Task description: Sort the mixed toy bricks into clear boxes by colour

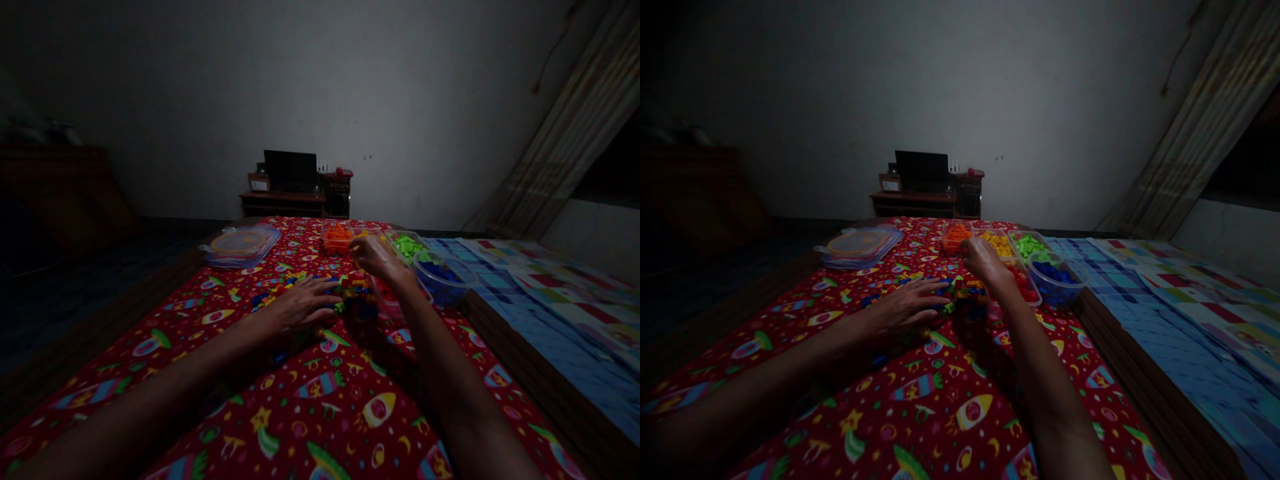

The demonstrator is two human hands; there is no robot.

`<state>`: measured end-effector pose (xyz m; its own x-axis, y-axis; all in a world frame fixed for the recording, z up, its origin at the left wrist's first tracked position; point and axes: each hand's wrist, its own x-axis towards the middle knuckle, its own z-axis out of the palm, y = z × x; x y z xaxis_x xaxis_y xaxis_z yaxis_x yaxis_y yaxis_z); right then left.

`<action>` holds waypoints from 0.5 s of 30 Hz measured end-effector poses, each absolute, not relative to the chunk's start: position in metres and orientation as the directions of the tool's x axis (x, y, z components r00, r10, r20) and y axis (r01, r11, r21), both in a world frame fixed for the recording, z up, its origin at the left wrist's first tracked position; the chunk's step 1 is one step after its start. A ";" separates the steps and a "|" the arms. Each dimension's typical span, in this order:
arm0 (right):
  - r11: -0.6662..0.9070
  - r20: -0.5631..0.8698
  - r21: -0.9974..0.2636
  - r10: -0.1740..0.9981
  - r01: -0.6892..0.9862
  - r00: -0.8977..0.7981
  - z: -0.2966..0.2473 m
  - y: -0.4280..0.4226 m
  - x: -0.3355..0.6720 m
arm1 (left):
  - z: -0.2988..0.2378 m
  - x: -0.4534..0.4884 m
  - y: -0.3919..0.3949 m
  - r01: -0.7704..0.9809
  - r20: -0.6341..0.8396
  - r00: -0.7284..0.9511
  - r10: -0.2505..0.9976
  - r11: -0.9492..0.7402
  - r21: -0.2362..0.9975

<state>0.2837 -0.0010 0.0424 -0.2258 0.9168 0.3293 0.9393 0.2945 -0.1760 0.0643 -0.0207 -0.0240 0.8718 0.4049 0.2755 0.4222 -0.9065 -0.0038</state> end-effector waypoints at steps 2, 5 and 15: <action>0.338 0.185 -0.156 0.933 0.928 -0.309 0.027 0.003 0.275 | -0.025 0.041 -0.026 0.464 0.281 0.846 0.453 -0.886 0.031; 0.367 -0.013 -0.051 0.930 0.929 -0.368 0.005 0.007 0.264 | -0.037 -0.002 -0.038 0.566 0.265 0.785 0.560 -0.822 0.061; 0.391 -0.082 -0.072 0.915 0.918 -0.396 -0.003 0.008 0.258 | -0.092 -0.034 -0.048 0.733 0.286 0.603 0.745 -0.659 0.169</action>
